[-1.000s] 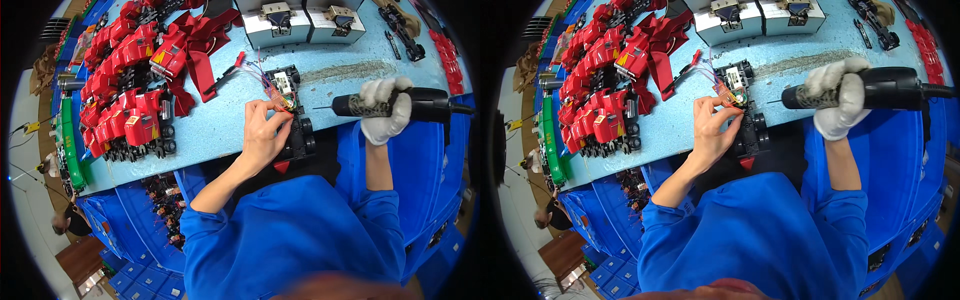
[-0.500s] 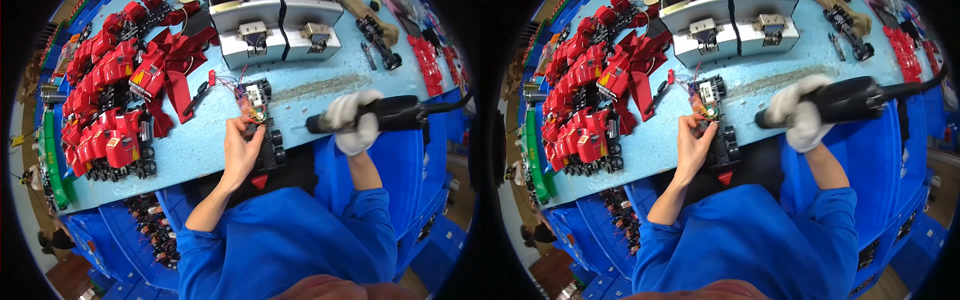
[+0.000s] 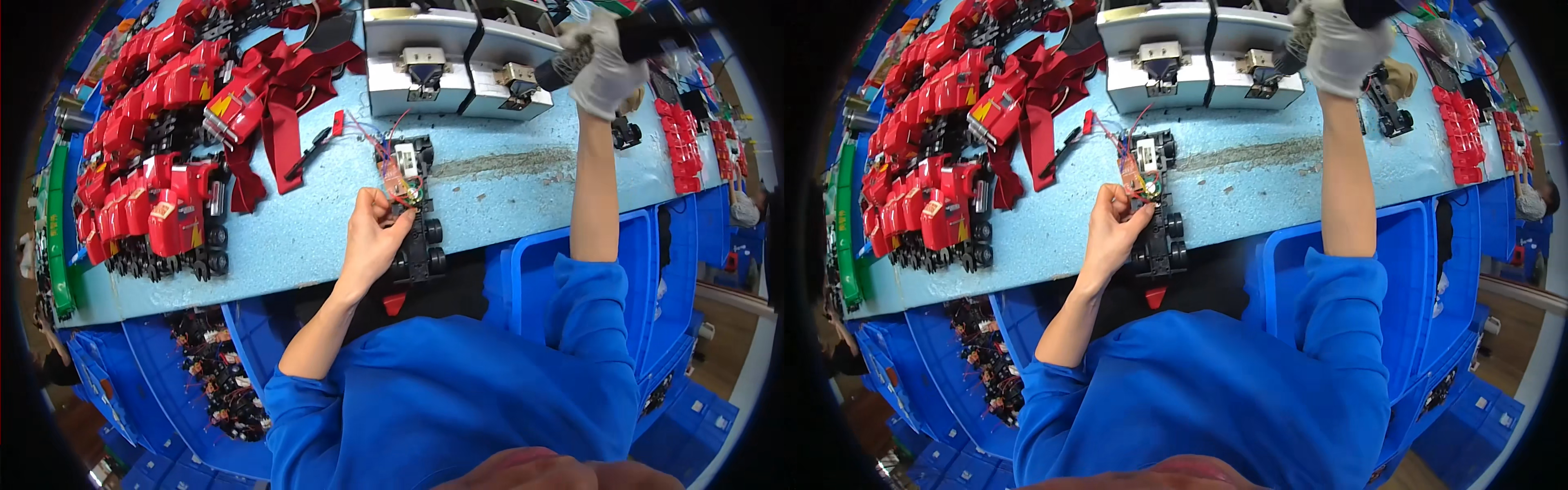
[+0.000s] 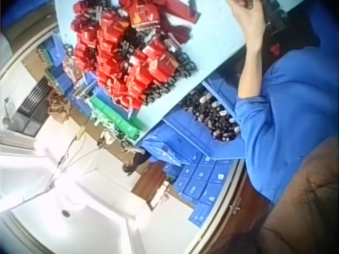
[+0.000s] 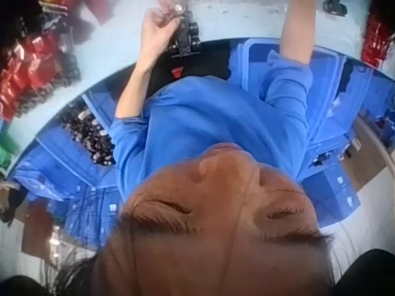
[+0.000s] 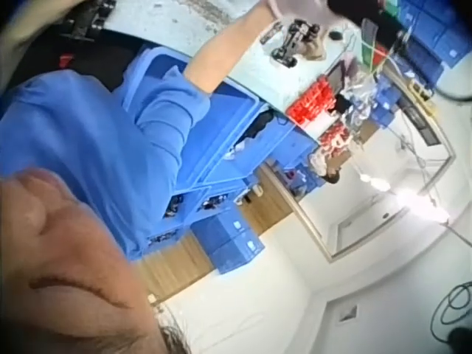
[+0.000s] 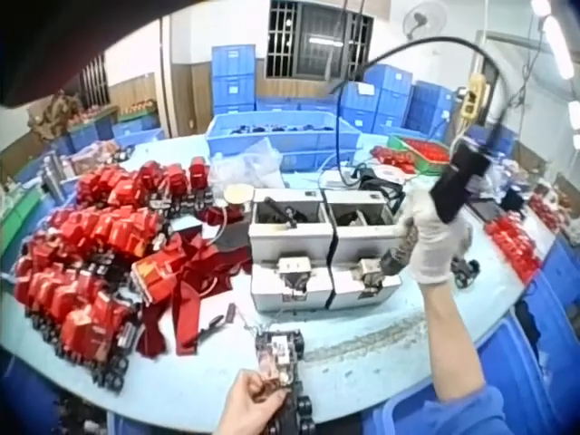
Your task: Assembling electronic toy components using an electric screwdriver on a factory line.
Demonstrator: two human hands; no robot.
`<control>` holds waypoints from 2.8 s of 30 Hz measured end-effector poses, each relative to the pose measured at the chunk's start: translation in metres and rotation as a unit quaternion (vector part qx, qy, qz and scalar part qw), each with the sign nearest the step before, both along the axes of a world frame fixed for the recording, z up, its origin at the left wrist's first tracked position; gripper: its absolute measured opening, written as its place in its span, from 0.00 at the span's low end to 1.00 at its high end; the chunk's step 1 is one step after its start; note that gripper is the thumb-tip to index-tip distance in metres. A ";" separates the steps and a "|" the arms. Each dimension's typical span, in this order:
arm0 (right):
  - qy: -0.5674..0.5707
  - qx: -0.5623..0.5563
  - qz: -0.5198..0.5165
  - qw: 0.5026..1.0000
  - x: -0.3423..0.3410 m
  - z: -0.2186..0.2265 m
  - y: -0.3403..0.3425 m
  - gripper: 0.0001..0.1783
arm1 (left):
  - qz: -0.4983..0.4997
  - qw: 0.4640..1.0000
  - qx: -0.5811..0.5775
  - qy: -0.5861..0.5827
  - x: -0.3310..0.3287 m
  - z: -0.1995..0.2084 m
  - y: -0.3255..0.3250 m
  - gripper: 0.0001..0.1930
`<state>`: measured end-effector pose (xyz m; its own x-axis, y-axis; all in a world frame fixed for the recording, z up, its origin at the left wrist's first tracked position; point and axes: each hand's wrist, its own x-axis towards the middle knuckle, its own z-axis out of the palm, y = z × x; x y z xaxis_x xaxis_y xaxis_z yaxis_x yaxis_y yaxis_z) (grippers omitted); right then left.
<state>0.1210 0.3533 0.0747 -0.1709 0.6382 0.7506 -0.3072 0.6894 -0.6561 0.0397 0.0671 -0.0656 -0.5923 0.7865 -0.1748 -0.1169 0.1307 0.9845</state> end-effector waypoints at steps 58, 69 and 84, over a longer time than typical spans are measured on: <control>0.073 -0.152 0.517 0.839 0.056 0.021 -0.154 0.16 | -0.102 0.914 0.259 -0.295 0.032 0.031 -0.042 0.09; 0.091 -0.127 0.518 0.841 0.068 0.023 -0.152 0.19 | -0.064 0.935 0.260 0.234 0.017 0.040 -0.040 0.09; 0.111 -0.076 0.500 0.856 0.059 0.011 -0.161 0.20 | -0.073 0.722 0.244 -0.644 0.038 0.028 -0.033 0.17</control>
<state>0.1798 0.1922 0.0855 -0.5521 0.3495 0.7570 -0.8222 -0.0776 -0.5639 0.0780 0.0340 -0.0372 -0.0904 0.9782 -0.1869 -0.9958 -0.0910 0.0052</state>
